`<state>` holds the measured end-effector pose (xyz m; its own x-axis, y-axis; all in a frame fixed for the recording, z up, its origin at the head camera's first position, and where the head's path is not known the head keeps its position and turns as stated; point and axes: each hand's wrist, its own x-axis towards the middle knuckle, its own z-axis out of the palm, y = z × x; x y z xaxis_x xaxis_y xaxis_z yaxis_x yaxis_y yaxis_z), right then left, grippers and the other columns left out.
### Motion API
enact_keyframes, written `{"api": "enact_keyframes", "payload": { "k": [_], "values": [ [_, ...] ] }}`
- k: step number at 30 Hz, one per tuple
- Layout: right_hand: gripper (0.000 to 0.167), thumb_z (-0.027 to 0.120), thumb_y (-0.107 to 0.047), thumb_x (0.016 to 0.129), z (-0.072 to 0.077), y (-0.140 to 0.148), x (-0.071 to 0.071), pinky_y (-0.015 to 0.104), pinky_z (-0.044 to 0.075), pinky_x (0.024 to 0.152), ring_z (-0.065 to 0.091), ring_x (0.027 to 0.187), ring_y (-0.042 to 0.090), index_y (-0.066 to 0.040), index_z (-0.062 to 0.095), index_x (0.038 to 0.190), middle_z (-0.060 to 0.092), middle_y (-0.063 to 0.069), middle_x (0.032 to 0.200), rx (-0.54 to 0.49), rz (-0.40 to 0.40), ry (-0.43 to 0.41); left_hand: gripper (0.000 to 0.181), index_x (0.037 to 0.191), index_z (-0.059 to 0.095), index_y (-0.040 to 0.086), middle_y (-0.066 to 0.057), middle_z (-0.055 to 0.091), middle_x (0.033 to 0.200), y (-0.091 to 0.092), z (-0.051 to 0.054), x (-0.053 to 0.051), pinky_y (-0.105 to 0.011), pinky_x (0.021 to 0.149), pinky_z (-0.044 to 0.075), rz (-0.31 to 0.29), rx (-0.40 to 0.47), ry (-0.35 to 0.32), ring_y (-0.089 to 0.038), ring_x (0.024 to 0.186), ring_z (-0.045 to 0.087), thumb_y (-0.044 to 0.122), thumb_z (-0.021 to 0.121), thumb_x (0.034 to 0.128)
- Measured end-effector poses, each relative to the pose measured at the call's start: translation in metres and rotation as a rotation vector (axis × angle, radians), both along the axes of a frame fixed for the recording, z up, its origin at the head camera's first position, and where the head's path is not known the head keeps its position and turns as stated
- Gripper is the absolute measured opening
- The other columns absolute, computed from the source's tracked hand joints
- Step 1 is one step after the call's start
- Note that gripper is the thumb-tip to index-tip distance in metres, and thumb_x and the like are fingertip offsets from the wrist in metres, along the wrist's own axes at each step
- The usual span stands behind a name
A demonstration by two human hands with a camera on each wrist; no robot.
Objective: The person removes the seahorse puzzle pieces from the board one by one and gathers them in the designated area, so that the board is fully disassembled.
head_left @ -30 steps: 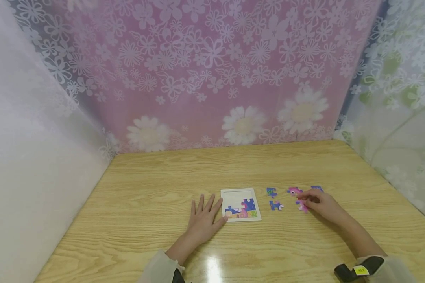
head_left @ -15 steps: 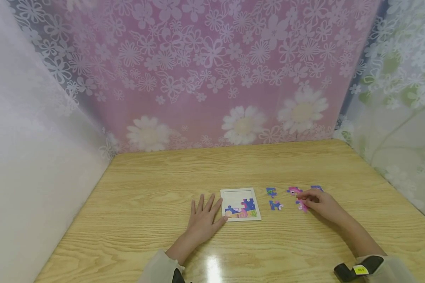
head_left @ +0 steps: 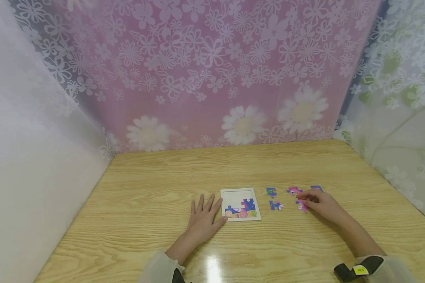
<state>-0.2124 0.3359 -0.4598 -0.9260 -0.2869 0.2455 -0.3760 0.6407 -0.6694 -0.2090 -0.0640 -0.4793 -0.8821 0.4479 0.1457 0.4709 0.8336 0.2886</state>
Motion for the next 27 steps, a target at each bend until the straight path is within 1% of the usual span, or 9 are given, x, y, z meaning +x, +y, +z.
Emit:
{"api": "enact_keyframes", "payload": {
  "k": [4, 10, 14, 18, 20, 22, 25, 27],
  "values": [
    [0.019, 0.055, 0.000, 0.091, 0.000, -0.001, 0.000, 0.020, 0.045, 0.070, 0.054, 0.089, 0.012, 0.003, 0.062, 0.108, 0.064, 0.013, 0.101, -0.004, -0.004, -0.005, 0.067, 0.145, 0.031, 0.021, -0.008, 0.020, 0.150, -0.001, 0.001, 0.000, -0.058, 0.103, -0.003, -0.001, 0.013, 0.004, -0.038, 0.135, 0.005, 0.061, 0.030, 0.0916],
    [0.019, 0.056, -0.004, 0.091, -0.001, -0.003, 0.002, 0.017, 0.045, 0.072, 0.054, 0.088, 0.004, 0.004, 0.061, 0.108, 0.063, 0.014, 0.101, -0.050, -0.044, -0.017, 0.066, 0.145, 0.032, 0.020, -0.009, 0.021, 0.149, -0.001, 0.002, 0.002, -0.058, 0.102, -0.002, -0.006, 0.016, 0.003, -0.040, 0.135, 0.006, 0.060, 0.031, 0.0922],
    [0.020, 0.056, -0.006, 0.092, 0.000, -0.005, 0.002, 0.019, 0.046, 0.071, 0.055, 0.088, 0.008, 0.003, 0.062, 0.109, 0.061, 0.013, 0.101, -0.055, -0.054, -0.012, 0.066, 0.145, 0.032, 0.020, -0.010, 0.021, 0.149, -0.001, 0.003, 0.004, -0.058, 0.103, -0.003, -0.004, 0.007, -0.007, -0.039, 0.135, 0.005, 0.060, 0.032, 0.0923],
    [0.021, 0.055, -0.007, 0.092, 0.006, -0.009, 0.000, 0.026, 0.049, 0.063, 0.058, 0.082, 0.015, 0.005, 0.060, 0.109, 0.059, 0.015, 0.099, -0.096, -0.049, -0.061, 0.065, 0.145, 0.031, 0.021, -0.009, 0.021, 0.149, -0.001, 0.004, 0.004, -0.058, 0.103, -0.002, -0.003, -0.003, -0.007, -0.039, 0.135, 0.005, 0.059, 0.031, 0.0925],
    [0.022, 0.056, -0.008, 0.092, 0.010, -0.014, -0.001, 0.027, 0.050, 0.061, 0.059, 0.081, 0.018, 0.005, 0.060, 0.110, 0.060, 0.016, 0.099, -0.098, -0.043, -0.066, 0.065, 0.145, 0.031, 0.021, -0.010, 0.021, 0.149, -0.001, 0.005, 0.004, -0.058, 0.103, -0.002, -0.004, -0.002, -0.006, -0.039, 0.135, 0.005, 0.059, 0.031, 0.0926],
    [0.022, 0.056, -0.008, 0.092, 0.014, -0.019, -0.003, 0.027, 0.050, 0.062, 0.060, 0.081, 0.019, 0.004, 0.061, 0.110, 0.061, 0.017, 0.099, -0.083, -0.030, -0.050, 0.065, 0.145, 0.030, 0.020, -0.010, 0.020, 0.149, -0.001, 0.006, 0.004, -0.058, 0.103, -0.003, -0.005, -0.001, -0.008, -0.039, 0.135, 0.005, 0.059, 0.031, 0.0927],
    [0.021, 0.056, -0.008, 0.092, 0.020, -0.028, -0.005, 0.025, 0.050, 0.067, 0.060, 0.084, 0.021, 0.003, 0.062, 0.109, 0.062, 0.016, 0.101, -0.039, -0.003, -0.001, 0.065, 0.145, 0.030, 0.020, -0.010, 0.020, 0.149, -0.001, 0.006, 0.003, -0.058, 0.102, -0.003, -0.007, -0.002, -0.011, -0.040, 0.135, 0.005, 0.059, 0.031, 0.0928],
    [0.020, 0.056, -0.007, 0.092, 0.023, -0.034, -0.006, 0.025, 0.050, 0.068, 0.060, 0.084, 0.023, 0.003, 0.062, 0.108, 0.062, 0.016, 0.102, -0.034, 0.022, 0.013, 0.065, 0.145, 0.030, 0.020, -0.010, 0.019, 0.150, -0.001, 0.005, 0.003, -0.058, 0.103, -0.003, -0.007, -0.006, -0.011, -0.040, 0.135, 0.004, 0.059, 0.031, 0.0928]
  ]
}}
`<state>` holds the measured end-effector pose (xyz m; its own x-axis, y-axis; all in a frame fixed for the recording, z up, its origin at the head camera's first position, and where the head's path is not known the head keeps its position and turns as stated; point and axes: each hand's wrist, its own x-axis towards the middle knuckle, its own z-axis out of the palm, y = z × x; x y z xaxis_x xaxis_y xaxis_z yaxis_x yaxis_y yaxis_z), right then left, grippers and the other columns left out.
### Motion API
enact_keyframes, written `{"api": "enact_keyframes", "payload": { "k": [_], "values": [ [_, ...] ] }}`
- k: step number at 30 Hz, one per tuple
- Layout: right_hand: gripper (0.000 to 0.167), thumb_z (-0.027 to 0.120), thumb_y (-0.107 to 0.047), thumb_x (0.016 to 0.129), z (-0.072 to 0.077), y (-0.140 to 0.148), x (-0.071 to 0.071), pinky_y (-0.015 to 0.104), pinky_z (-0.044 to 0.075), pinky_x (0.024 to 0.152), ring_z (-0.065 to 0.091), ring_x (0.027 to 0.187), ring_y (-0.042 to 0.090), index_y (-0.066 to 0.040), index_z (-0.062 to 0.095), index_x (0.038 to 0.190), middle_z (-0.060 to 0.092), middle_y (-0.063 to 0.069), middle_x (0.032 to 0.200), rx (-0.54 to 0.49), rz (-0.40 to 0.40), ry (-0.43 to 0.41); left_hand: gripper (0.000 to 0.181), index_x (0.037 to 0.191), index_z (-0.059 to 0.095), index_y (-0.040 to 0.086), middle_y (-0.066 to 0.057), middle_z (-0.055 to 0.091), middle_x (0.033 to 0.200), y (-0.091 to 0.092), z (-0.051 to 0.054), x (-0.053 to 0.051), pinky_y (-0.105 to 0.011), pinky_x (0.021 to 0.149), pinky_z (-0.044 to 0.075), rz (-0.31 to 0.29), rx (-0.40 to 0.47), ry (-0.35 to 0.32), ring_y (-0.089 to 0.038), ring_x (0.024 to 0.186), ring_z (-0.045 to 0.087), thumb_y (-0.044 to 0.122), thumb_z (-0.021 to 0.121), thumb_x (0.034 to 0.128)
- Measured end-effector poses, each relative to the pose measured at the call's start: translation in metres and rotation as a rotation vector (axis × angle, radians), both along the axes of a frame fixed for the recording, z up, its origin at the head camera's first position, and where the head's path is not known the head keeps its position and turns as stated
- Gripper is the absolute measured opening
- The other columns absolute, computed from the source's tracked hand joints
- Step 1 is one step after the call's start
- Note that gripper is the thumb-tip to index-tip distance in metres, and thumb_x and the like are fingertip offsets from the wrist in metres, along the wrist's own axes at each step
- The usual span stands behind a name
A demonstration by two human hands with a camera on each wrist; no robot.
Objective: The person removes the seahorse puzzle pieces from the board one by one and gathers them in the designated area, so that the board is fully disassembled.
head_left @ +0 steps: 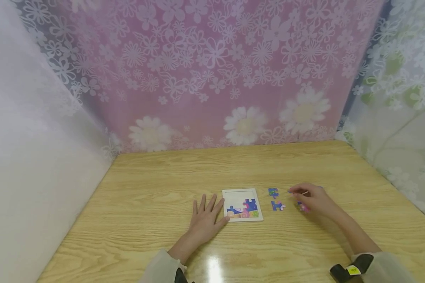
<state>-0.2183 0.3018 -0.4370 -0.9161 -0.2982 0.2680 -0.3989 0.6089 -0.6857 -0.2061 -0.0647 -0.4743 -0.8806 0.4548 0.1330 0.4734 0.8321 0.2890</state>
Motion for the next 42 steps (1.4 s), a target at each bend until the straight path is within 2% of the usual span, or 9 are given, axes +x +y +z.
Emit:
{"api": "enact_keyframes", "payload": {
  "k": [11, 22, 26, 32, 42],
  "values": [
    [0.017, 0.055, -0.006, 0.092, 0.012, -0.037, -0.011, 0.028, 0.049, 0.072, 0.057, 0.087, 0.023, 0.001, 0.063, 0.106, 0.061, 0.011, 0.100, 0.010, 0.102, 0.005, 0.066, 0.145, 0.030, 0.022, -0.009, 0.020, 0.150, 0.001, -0.005, -0.002, -0.058, 0.103, -0.003, 0.005, 0.003, 0.007, -0.039, 0.135, 0.004, 0.060, 0.030, 0.0921],
    [0.016, 0.055, -0.005, 0.092, 0.012, -0.069, -0.024, 0.030, 0.049, 0.074, 0.054, 0.086, 0.018, -0.001, 0.064, 0.105, 0.059, 0.013, 0.097, -0.012, 0.185, -0.032, 0.066, 0.145, 0.030, 0.022, -0.009, 0.020, 0.150, 0.001, -0.005, -0.003, -0.057, 0.103, -0.003, 0.006, -0.002, 0.008, -0.038, 0.135, 0.004, 0.061, 0.030, 0.0921],
    [0.016, 0.056, -0.005, 0.091, 0.011, -0.079, -0.027, 0.030, 0.049, 0.073, 0.054, 0.085, 0.017, 0.001, 0.063, 0.104, 0.059, 0.012, 0.094, -0.023, 0.231, -0.015, 0.066, 0.145, 0.030, 0.022, -0.009, 0.020, 0.150, 0.001, -0.004, -0.003, -0.058, 0.103, -0.003, 0.007, -0.003, 0.009, -0.039, 0.135, 0.005, 0.061, 0.029, 0.0920],
    [0.016, 0.058, -0.007, 0.091, 0.007, -0.091, -0.030, 0.029, 0.048, 0.074, 0.054, 0.085, 0.018, -0.003, 0.064, 0.105, 0.060, 0.009, 0.095, -0.019, 0.241, -0.062, 0.066, 0.145, 0.030, 0.022, -0.009, 0.021, 0.150, 0.002, -0.005, -0.004, -0.058, 0.103, -0.002, 0.010, -0.002, 0.013, -0.038, 0.135, 0.005, 0.061, 0.029, 0.0919],
    [0.014, 0.060, 0.000, 0.086, -0.004, -0.103, -0.035, 0.027, 0.048, 0.068, 0.054, 0.078, 0.015, -0.003, 0.066, 0.099, 0.059, 0.003, 0.087, 0.002, 0.245, -0.077, 0.066, 0.145, 0.031, 0.022, -0.009, 0.021, 0.149, 0.002, -0.004, -0.004, -0.059, 0.102, -0.001, 0.010, -0.015, 0.017, -0.040, 0.135, 0.006, 0.061, 0.028, 0.0921]
  ]
}}
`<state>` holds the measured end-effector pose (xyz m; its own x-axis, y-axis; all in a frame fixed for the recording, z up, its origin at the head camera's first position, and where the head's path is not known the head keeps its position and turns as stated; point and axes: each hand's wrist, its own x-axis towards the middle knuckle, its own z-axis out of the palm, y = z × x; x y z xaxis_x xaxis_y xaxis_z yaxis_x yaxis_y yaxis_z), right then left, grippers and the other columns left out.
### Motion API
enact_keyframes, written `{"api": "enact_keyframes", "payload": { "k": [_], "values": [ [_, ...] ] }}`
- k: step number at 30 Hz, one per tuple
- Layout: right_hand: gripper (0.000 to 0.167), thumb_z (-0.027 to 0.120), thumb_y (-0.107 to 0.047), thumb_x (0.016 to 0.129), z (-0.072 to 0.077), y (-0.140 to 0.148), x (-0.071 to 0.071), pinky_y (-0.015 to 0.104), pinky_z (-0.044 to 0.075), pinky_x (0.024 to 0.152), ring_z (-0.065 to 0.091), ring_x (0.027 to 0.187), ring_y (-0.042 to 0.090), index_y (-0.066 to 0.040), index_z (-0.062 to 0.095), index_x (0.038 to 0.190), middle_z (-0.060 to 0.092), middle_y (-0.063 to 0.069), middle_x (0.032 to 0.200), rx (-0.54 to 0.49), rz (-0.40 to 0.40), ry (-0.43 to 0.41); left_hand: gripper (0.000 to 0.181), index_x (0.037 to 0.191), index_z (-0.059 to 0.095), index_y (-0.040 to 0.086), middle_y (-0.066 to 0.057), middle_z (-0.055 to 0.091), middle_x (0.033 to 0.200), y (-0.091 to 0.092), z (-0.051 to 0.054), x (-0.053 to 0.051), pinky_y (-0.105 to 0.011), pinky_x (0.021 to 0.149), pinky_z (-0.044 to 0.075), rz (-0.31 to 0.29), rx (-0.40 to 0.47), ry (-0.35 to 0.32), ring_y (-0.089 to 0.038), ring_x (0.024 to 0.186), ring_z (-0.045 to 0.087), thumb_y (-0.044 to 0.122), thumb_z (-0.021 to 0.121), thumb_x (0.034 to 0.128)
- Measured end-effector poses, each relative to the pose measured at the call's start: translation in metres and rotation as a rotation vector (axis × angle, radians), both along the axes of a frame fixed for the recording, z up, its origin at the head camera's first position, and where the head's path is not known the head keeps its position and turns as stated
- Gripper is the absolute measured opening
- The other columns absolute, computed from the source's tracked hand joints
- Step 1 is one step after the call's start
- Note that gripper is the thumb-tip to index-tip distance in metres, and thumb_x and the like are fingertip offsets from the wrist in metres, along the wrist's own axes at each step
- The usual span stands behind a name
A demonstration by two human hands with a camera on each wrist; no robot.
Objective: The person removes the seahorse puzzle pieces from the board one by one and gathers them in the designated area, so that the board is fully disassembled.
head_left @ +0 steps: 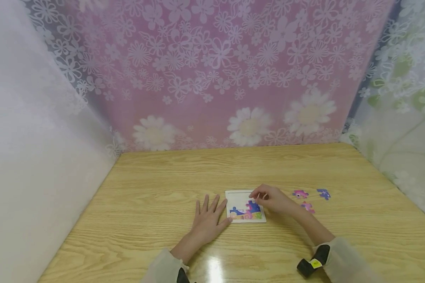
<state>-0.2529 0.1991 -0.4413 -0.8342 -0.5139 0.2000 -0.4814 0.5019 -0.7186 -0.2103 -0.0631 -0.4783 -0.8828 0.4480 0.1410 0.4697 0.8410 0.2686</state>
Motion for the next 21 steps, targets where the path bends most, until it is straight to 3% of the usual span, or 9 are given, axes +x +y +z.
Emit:
{"api": "enact_keyframes", "payload": {
  "k": [21],
  "values": [
    [0.022, 0.063, 0.001, 0.083, -0.0020, -0.0012, 0.0046, 0.025, 0.044, 0.061, 0.048, 0.072, 0.017, -0.004, 0.064, 0.105, 0.055, 0.006, 0.096, 0.057, 0.025, -0.072, 0.066, 0.145, 0.031, 0.021, -0.010, 0.020, 0.149, -0.0001, 0.0000, -0.0002, -0.059, 0.102, -0.001, -0.005, 0.012, -0.008, -0.040, 0.135, 0.006, 0.060, 0.030, 0.0924]
  ]
}}
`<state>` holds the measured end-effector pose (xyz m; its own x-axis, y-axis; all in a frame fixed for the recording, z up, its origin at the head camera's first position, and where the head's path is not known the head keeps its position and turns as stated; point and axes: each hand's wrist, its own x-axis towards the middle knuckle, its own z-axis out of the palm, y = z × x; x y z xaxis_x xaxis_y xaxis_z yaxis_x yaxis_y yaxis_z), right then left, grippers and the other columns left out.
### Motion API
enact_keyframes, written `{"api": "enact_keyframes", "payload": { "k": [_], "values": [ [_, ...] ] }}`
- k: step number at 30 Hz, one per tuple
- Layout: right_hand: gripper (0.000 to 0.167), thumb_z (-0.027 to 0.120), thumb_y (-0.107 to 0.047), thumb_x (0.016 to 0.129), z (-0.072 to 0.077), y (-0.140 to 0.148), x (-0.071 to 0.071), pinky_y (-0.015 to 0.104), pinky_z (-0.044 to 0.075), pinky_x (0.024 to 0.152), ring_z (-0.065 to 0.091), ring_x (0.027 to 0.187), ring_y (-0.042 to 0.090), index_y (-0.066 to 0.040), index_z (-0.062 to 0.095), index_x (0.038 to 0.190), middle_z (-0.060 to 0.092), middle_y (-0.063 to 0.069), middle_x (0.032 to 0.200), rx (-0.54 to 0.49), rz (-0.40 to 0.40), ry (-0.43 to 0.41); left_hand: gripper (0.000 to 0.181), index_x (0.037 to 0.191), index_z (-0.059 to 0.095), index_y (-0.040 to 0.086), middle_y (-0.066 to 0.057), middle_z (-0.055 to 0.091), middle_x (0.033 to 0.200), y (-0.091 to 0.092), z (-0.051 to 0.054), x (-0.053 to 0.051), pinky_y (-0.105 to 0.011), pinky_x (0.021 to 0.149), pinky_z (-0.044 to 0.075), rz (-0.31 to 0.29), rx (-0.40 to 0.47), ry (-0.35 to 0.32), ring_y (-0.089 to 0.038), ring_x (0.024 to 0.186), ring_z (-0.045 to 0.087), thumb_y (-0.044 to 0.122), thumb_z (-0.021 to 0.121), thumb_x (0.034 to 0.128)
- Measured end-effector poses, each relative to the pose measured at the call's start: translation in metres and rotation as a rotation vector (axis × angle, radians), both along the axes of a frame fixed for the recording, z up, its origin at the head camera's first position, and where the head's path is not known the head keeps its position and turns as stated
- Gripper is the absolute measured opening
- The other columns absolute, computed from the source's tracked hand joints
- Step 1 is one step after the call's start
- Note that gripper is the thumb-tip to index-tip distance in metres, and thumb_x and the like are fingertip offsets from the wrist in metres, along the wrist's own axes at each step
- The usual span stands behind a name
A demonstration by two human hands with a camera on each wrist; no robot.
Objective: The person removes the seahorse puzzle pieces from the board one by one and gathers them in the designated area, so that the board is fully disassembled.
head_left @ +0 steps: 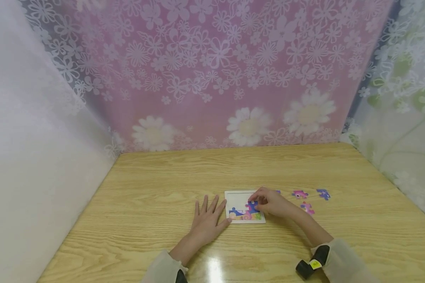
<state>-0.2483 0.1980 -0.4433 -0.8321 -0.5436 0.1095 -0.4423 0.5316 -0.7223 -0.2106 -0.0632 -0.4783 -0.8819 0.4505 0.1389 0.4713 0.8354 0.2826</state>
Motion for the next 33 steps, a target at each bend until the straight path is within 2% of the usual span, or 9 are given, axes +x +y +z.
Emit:
{"api": "enact_keyframes", "payload": {
  "k": [9, 14, 25, 33],
  "values": [
    [0.025, 0.063, 0.000, 0.084, -0.0004, -0.0002, -0.0005, 0.024, 0.040, 0.059, 0.043, 0.071, 0.016, 0.000, 0.064, 0.109, 0.050, 0.006, 0.094, 0.014, 0.015, -0.003, 0.066, 0.145, 0.030, 0.021, -0.009, 0.020, 0.149, -0.0009, 0.0000, 0.0000, -0.059, 0.102, -0.002, -0.004, 0.002, -0.001, -0.039, 0.135, 0.005, 0.060, 0.029, 0.0924],
    [0.024, 0.063, 0.000, 0.084, -0.0003, -0.0008, -0.0004, 0.024, 0.039, 0.060, 0.042, 0.072, 0.016, -0.001, 0.064, 0.109, 0.049, 0.007, 0.095, 0.016, 0.012, 0.004, 0.066, 0.145, 0.032, 0.021, -0.010, 0.022, 0.149, -0.0009, -0.0023, -0.0006, -0.059, 0.102, -0.001, -0.005, 0.011, 0.019, -0.040, 0.134, 0.007, 0.060, 0.030, 0.0923],
    [0.027, 0.062, 0.005, 0.083, -0.0032, -0.0001, -0.0011, 0.025, 0.042, 0.063, 0.045, 0.075, 0.016, -0.004, 0.059, 0.108, 0.051, 0.005, 0.093, -0.001, 0.024, 0.041, 0.066, 0.145, 0.030, 0.022, -0.009, 0.021, 0.149, -0.0005, -0.0011, -0.0003, -0.059, 0.102, -0.001, 0.002, 0.000, 0.007, -0.039, 0.135, 0.005, 0.060, 0.030, 0.0922],
    [0.024, 0.059, 0.005, 0.083, 0.0018, -0.0017, 0.0017, 0.031, 0.045, 0.069, 0.050, 0.082, 0.020, -0.007, 0.060, 0.104, 0.055, 0.005, 0.094, -0.041, -0.017, -0.004, 0.065, 0.145, 0.031, 0.022, -0.008, 0.022, 0.149, -0.0001, 0.0011, -0.0003, -0.058, 0.103, -0.001, 0.012, -0.005, 0.000, -0.039, 0.135, 0.006, 0.060, 0.032, 0.0921]
  ]
}}
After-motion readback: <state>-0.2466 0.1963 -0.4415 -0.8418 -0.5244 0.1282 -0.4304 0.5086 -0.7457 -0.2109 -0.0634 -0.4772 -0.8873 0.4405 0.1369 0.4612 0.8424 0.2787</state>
